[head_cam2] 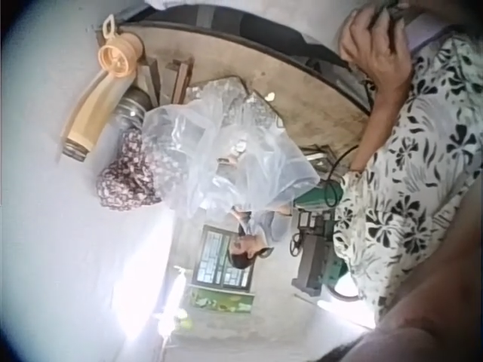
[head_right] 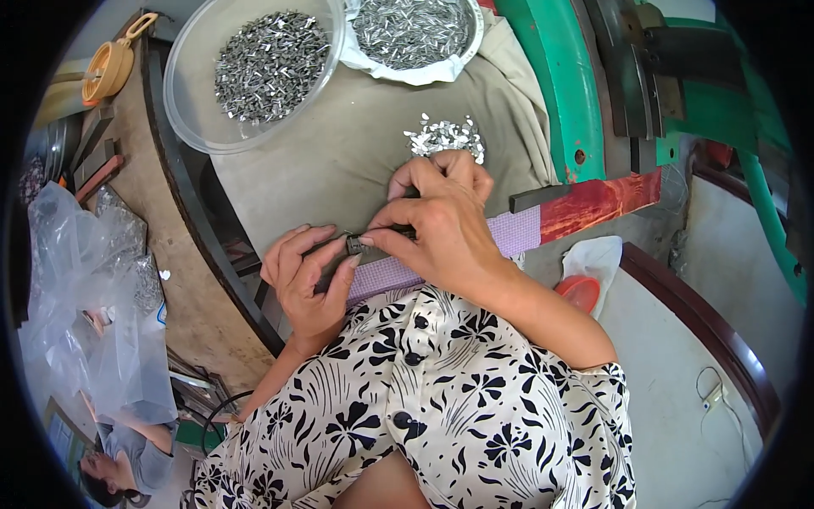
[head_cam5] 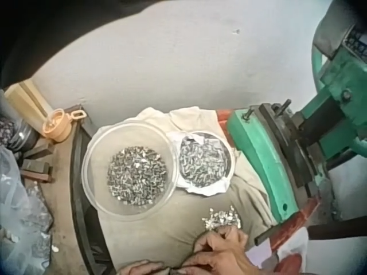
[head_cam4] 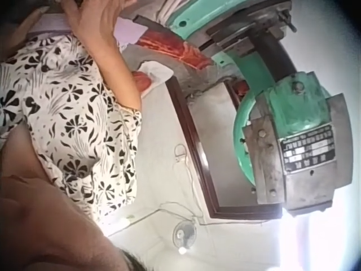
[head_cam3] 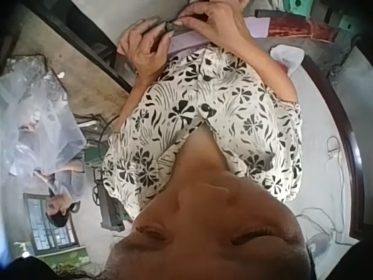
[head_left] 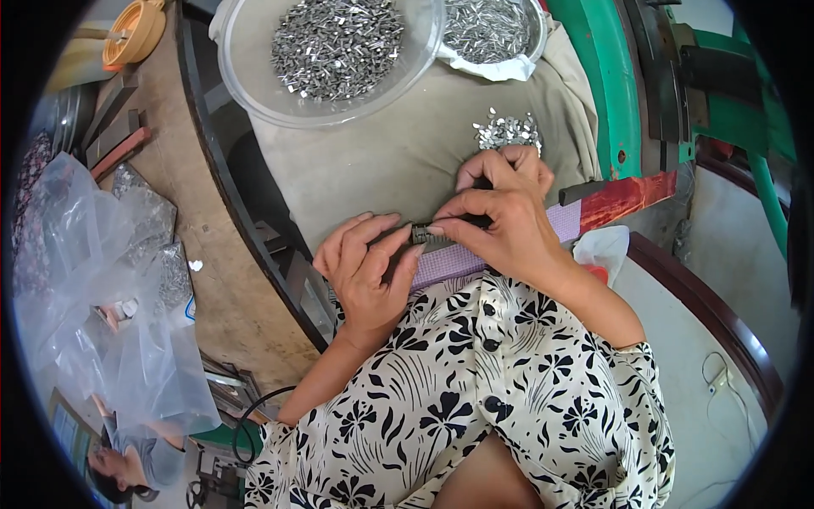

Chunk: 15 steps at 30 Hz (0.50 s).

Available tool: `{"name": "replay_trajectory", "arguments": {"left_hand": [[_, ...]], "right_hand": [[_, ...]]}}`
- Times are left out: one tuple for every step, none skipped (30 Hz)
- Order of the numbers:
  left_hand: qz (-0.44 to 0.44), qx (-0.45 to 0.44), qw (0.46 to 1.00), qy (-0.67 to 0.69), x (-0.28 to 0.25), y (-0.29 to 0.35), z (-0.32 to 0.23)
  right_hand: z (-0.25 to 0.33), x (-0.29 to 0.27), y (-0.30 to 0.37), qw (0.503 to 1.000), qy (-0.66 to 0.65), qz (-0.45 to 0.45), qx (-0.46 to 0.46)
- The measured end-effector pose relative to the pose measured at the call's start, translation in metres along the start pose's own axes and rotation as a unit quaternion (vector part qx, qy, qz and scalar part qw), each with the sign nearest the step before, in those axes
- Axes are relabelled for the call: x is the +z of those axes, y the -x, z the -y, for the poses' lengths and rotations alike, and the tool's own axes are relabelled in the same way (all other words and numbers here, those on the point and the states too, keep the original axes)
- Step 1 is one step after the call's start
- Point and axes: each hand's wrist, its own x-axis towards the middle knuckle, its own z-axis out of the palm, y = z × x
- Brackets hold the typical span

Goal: Manually placing small metal components into a strip and processing them with a press machine.

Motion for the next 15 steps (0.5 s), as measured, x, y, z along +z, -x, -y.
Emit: {"name": "replay_trajectory", "arguments": {"left_hand": [[0.002, 0.001, 1.0, 0.002, -0.0001, -0.0001, -0.0004], [0.004, -0.001, 1.0, -0.004, -0.0003, -0.0004, -0.0012], [0.005, -0.004, 1.0, -0.01, -0.0007, -0.0005, -0.002], [0.006, -0.003, 1.0, -0.01, -0.0011, -0.0005, -0.0027], [0.014, -0.003, 1.0, -0.015, -0.0017, -0.0003, -0.0033], [0.021, -0.002, 1.0, -0.02, -0.0019, -0.0001, -0.0036], [0.022, -0.001, 1.0, -0.018, -0.0018, -0.0001, -0.0038], [0.02, 0.0, 1.0, -0.018, -0.0016, -0.0001, -0.0038], [0.019, 0.001, 1.0, -0.019, -0.0013, -0.0003, -0.0039], [0.02, 0.003, 1.0, -0.017, -0.0004, -0.0004, -0.0035], [0.009, 0.002, 1.0, -0.016, 0.0009, -0.0002, -0.0028], [-0.001, 0.001, 1.0, -0.015, 0.0019, -0.0003, -0.0025], [-0.002, 0.001, 1.0, -0.015, 0.0019, -0.0004, -0.0021], [0.0, 0.001, 1.0, -0.015, 0.0016, -0.0003, -0.0019], [0.001, 0.0, 1.0, -0.016, 0.0015, -0.0002, -0.0018]], "right_hand": [[0.0012, 0.0012, -0.0016, 1.0, -0.005, -0.002, -0.006], [0.0013, 0.0013, -0.0013, 1.0, -0.009, -0.002, -0.004], [-0.0002, 0.0, 0.0002, 1.0, -0.008, -0.003, -0.001], [-0.0029, -0.002, 0.0016, 1.0, -0.006, -0.005, -0.004], [-0.0049, -0.0033, 0.0028, 1.0, -0.003, -0.007, -0.007], [-0.0059, -0.0037, 0.0037, 1.0, -0.003, -0.008, -0.006], [-0.0066, -0.0042, 0.0049, 1.0, 0.002, -0.008, -0.003], [-0.007, -0.0049, 0.0058, 1.0, 0.007, -0.008, 0.0], [-0.0062, -0.0053, 0.0052, 1.0, 0.009, -0.009, 0.001], [-0.0041, -0.0051, 0.0034, 1.0, 0.007, -0.006, -0.001], [-0.0026, -0.0048, 0.0021, 1.0, 0.006, -0.002, -0.004], [-0.0027, -0.0039, 0.0022, 1.0, 0.001, 0.001, 0.003], [-0.0035, -0.0042, 0.003, 1.0, 0.002, 0.001, 0.002], [-0.0045, -0.0053, 0.0045, 1.0, 0.009, -0.005, 0.003], [-0.0056, -0.0065, 0.006, 1.0, 0.016, -0.01, 0.004]]}}
